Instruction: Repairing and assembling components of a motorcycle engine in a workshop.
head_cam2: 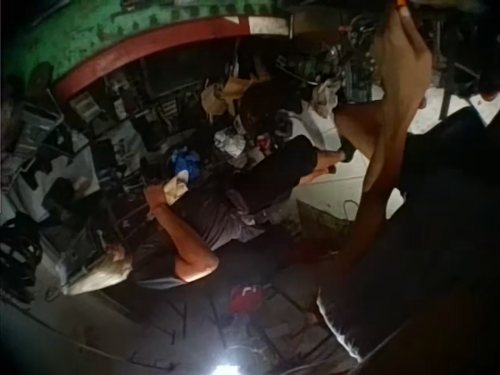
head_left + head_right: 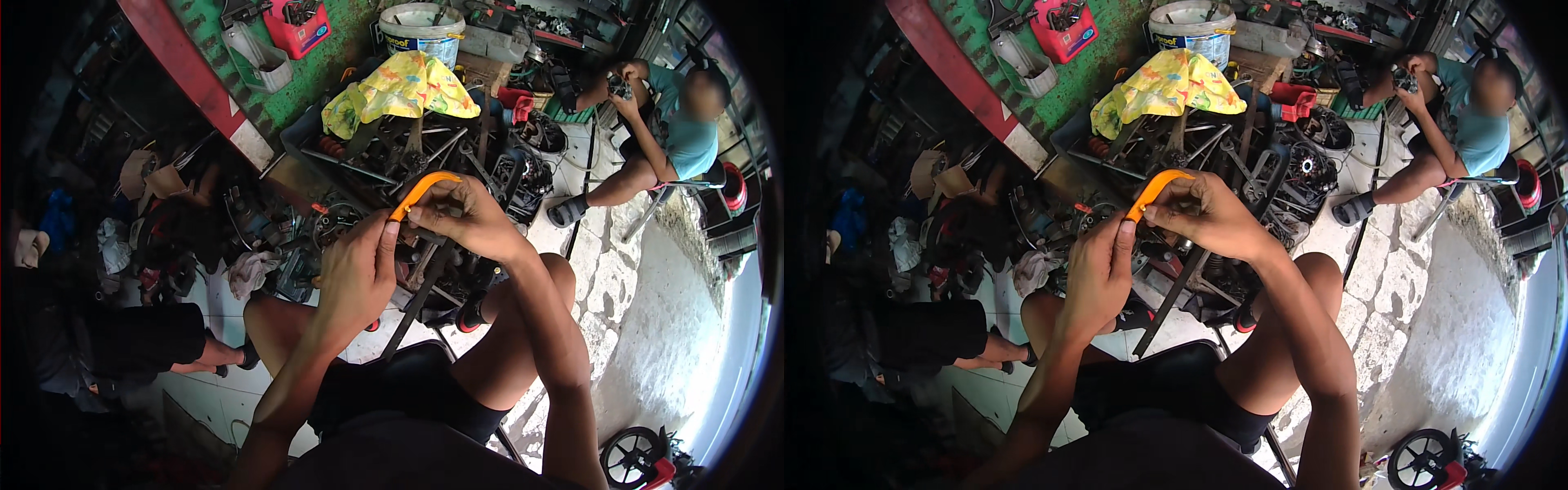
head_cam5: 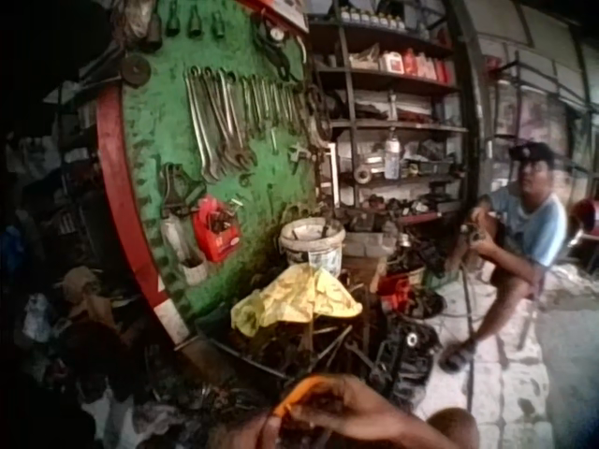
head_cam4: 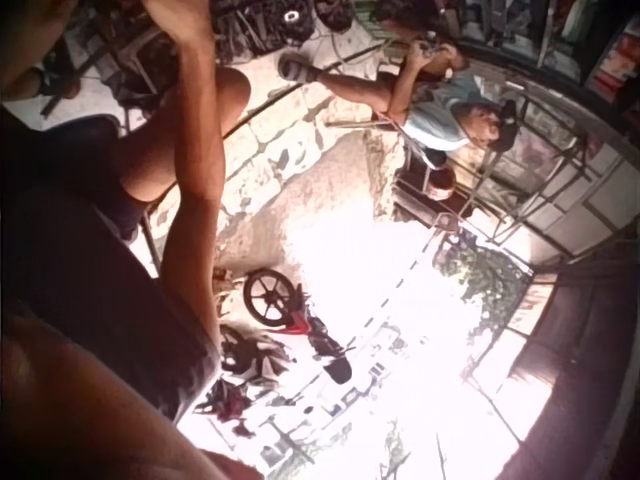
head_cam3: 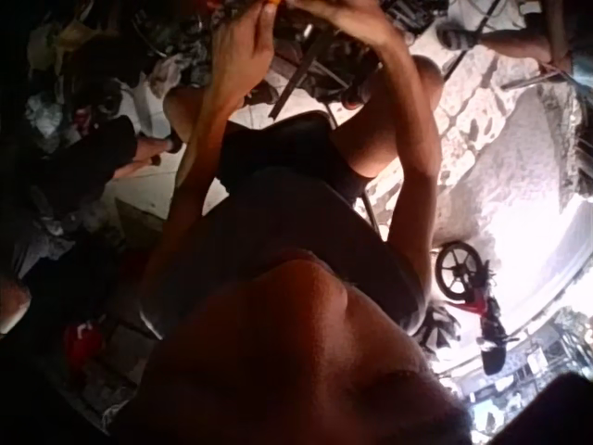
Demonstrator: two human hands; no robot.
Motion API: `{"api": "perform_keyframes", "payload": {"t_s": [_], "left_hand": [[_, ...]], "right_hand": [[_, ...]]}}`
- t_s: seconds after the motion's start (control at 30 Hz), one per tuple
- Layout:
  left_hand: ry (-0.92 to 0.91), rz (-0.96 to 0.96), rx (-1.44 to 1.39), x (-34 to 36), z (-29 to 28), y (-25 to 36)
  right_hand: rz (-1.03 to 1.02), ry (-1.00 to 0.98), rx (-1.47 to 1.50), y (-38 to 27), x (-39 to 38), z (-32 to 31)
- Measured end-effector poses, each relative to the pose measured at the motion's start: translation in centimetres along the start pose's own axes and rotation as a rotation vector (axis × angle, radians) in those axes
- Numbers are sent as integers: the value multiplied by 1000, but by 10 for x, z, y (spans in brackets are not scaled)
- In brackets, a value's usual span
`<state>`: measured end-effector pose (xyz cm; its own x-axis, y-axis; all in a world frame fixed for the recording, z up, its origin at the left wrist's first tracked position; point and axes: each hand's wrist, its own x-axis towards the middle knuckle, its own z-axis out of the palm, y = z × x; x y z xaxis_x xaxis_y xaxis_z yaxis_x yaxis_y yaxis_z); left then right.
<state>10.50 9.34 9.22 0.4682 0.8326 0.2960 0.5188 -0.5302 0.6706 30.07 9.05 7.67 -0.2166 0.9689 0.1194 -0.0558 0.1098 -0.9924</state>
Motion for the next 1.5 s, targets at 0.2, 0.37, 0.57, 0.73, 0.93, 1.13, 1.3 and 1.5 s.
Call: {"api": "perform_keyframes", "payload": {"t_s": [0.2,0.37,0.57,0.73,0.93,1.13,1.3,1.5], "left_hand": [[-21,-5,-45,0,2,4],[-2,20,-38,-1,2,4],[-50,-12,-64,-2,-2,5],[-11,-1,-83,-4,-3,5],[17,75,-42,-7,0,3],[57,38,30,-5,4,3],[1,-45,20,10,12,5],[17,-153,-5,8,5,-5]], "right_hand": [[-59,-10,-22,-3,-3,-2],[-58,-28,-24,-5,-4,-2],[-29,-39,-15,-3,-3,-2],[-23,20,2,-6,-4,0],[15,-6,-29,-3,-6,2],[80,28,93,3,-5,4],[224,93,169,0,-2,-1],[150,181,-19,-2,9,16]]}}
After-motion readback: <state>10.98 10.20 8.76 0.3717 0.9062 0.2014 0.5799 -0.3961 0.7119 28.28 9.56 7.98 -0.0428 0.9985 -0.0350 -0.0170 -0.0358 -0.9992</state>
